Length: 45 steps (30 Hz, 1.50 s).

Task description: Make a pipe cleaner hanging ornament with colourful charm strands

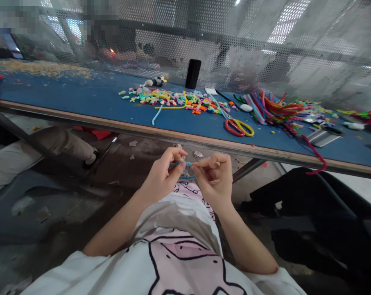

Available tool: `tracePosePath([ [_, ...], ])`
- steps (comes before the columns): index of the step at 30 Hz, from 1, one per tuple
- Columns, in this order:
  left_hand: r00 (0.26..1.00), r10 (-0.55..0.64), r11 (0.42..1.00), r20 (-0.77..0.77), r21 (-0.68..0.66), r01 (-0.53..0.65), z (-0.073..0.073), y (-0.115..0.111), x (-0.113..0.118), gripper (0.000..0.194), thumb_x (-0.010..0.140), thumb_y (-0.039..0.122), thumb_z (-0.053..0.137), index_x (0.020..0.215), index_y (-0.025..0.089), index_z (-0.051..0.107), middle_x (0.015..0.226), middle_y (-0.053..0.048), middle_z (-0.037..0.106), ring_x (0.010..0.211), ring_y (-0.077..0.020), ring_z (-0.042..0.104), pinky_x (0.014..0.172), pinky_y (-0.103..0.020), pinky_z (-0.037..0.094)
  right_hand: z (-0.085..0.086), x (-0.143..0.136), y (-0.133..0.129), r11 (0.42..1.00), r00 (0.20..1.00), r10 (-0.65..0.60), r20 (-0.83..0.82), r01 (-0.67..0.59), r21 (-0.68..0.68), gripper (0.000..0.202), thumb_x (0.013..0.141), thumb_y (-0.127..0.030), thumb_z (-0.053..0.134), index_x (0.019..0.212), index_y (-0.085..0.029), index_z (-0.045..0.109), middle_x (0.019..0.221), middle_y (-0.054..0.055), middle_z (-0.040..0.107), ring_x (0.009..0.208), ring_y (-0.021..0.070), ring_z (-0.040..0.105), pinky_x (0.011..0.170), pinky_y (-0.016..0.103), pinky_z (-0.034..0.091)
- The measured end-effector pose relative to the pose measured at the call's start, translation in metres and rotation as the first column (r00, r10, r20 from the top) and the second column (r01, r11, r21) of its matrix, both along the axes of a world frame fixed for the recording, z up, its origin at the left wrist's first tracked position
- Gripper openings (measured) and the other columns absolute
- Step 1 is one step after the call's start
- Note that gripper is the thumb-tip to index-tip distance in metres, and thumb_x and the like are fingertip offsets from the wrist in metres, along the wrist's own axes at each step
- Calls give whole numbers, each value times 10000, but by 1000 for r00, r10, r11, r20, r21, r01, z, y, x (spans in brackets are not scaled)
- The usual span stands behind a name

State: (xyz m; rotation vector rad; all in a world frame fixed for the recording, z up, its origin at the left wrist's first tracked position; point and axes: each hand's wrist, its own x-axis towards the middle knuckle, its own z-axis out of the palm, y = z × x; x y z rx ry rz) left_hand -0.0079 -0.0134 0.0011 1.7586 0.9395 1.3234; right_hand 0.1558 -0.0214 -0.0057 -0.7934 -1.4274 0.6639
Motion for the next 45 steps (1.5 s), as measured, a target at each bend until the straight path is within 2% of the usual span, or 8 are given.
tracePosePath([
  [7, 982, -186, 977, 28, -99, 188, 6, 12, -12, 274, 881, 189, 626, 1152, 193, 587, 891, -40, 662, 815, -148, 642, 708, -255, 515, -10, 3, 2, 998, 998, -22, 62, 18, 61, 308, 857, -205, 705, 926, -266, 411, 869, -3, 668, 870, 176, 709, 772, 321, 560],
  [16, 984, -35, 987, -172, 149, 61, 4, 15, -15, 226, 838, 221, 725, 1058, 234, 774, 959, -58, 773, 867, -185, 703, 798, -290, 556, -4, 5, 1, 994, 990, -74, 119, 64, 87, 244, 877, -216, 677, 884, -255, 436, 866, 16, 671, 835, 162, 679, 729, 291, 550],
  [21, 976, 11, 905, -216, 418, 83, 0, 20, -14, 220, 904, 255, 674, 1100, 274, 772, 935, -49, 784, 857, -174, 706, 834, -319, 565, -11, 6, 0, 989, 979, -134, 153, 123, 78, 232, 878, -207, 666, 873, -247, 438, 878, 24, 662, 774, 151, 647, 665, 275, 520],
  [25, 983, 6, 880, -184, 468, 83, -4, 22, -12, 223, 911, 266, 672, 1112, 279, 769, 931, -42, 789, 845, -171, 712, 818, -321, 570, -16, 5, 2, 984, 971, -151, 184, 131, 119, 221, 877, -187, 660, 870, -248, 447, 868, 24, 648, 745, 149, 632, 610, 266, 488],
  [28, 991, 9, 927, -135, 374, 42, -3, 18, -12, 182, 895, 287, 693, 1044, 257, 793, 882, -48, 790, 792, -174, 710, 743, -297, 570, -18, 3, 5, 978, 972, -138, 190, 104, 182, 219, 887, -157, 629, 853, -253, 436, 833, 16, 637, 753, 152, 635, 654, 283, 498],
  [33, 999, -48, 998, -26, -40, 47, 6, 12, -12, 246, 829, 376, 754, 975, 183, 802, 818, -76, 780, 697, -180, 708, 591, -257, 556, -19, 2, 9, 951, 969, -121, 215, 51, 304, 219, 874, -80, 601, 853, -249, 464, 802, -6, 615, 725, 134, 622, 662, 274, 491],
  [42, 940, -161, 891, 300, -366, 269, 4, 19, -6, 244, 788, 375, 789, 807, 147, 704, 702, -34, 697, 621, -132, 663, 567, -246, 563, -22, 8, 8, 969, 984, -15, 178, -30, 244, 245, 874, -72, 615, 905, -256, 456, 871, 7, 640, 807, 151, 648, 721, 298, 508],
  [45, 901, -210, 801, 378, -462, 381, 6, 24, -9, 230, 748, 321, 818, 792, 147, 675, 682, 4, 643, 563, -90, 596, 493, -202, 494, -21, 8, 7, 978, 988, 67, 140, -93, 188, 245, 881, -108, 631, 899, -255, 437, 863, 10, 636, 776, 152, 637, 695, 300, 506],
])
